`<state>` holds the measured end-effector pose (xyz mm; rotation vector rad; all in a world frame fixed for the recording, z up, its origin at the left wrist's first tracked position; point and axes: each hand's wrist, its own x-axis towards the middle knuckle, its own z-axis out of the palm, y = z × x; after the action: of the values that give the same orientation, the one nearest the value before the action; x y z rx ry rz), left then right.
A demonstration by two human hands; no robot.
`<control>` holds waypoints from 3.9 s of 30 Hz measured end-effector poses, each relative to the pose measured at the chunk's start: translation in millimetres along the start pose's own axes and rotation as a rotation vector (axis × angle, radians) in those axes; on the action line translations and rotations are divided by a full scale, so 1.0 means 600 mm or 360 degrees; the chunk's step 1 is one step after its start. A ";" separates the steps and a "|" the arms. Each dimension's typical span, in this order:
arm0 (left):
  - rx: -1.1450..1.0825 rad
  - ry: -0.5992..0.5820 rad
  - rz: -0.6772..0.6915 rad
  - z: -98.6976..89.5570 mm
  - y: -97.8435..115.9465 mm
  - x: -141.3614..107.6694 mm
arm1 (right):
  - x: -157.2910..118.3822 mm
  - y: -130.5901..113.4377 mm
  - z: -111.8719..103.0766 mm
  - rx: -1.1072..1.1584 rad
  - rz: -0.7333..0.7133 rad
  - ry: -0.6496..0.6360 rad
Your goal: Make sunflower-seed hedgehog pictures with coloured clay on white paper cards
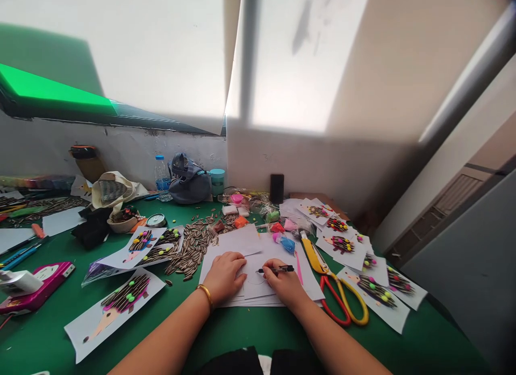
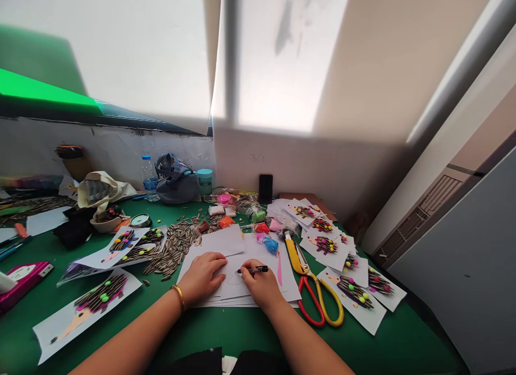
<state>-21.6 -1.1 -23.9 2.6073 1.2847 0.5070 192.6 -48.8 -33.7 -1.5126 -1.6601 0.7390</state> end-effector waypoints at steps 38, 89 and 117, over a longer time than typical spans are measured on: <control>-0.0005 -0.0006 -0.0006 0.001 -0.001 0.001 | 0.008 0.011 0.001 -0.0065 0.0038 0.0243; 0.0001 -0.0025 -0.0020 -0.005 0.003 0.002 | -0.001 -0.011 -0.004 0.0014 -0.0069 0.0152; 0.0008 -0.0015 -0.0017 -0.003 0.002 0.001 | -0.003 -0.008 -0.001 -0.0054 -0.0065 0.0134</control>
<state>-20.8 -1.1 -21.7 2.6022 1.2979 0.4902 190.4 -51.0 -29.7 -1.5078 -1.6433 0.6201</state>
